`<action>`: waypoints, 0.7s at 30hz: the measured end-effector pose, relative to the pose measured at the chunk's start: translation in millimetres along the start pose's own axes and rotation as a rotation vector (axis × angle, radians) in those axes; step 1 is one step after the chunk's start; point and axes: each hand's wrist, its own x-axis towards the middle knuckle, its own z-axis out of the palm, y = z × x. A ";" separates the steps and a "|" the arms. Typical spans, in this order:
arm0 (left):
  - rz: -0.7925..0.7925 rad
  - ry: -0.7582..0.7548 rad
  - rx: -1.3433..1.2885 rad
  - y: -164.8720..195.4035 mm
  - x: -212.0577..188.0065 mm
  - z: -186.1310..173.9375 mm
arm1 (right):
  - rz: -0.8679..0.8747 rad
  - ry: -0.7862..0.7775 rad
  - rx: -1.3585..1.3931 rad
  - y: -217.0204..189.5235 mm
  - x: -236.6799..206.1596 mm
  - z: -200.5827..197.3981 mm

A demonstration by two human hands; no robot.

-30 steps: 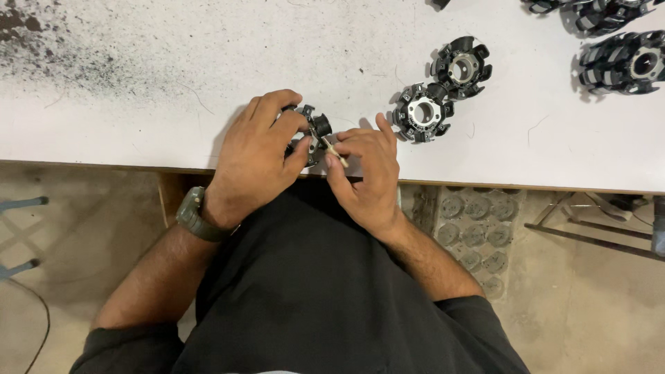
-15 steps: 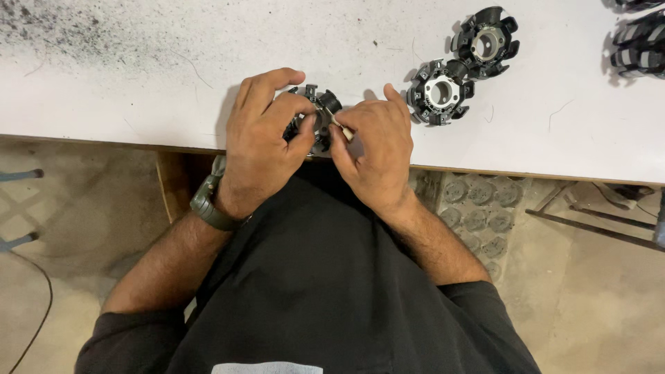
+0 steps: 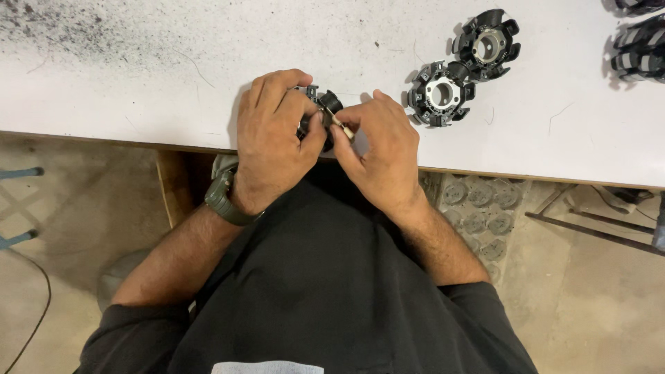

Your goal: The person uses a small sanding block to deburr and smooth the edges of multiple black metal parts on a white table. They handle each part one at a time, rotating it to reach different edges, then place it aside and pick up the next part.

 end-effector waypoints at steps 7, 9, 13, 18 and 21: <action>-0.052 -0.009 -0.106 -5.0 -2.3 -3.0 | 0.045 0.075 0.090 4.9 -11.8 4.2; -0.053 -0.028 -0.113 -4.6 -2.3 -6.3 | 0.032 0.082 0.092 5.1 -13.8 4.9; -0.033 -0.051 -0.085 -2.1 -2.7 -11.4 | 0.027 0.077 0.068 4.1 -15.2 6.1; -0.033 -0.060 -0.106 -2.8 -1.6 -11.9 | 0.016 0.084 0.041 3.4 -13.8 8.4; -0.013 -0.048 -0.086 -4.2 -2.0 -10.8 | 0.005 0.081 0.017 3.8 -13.5 8.7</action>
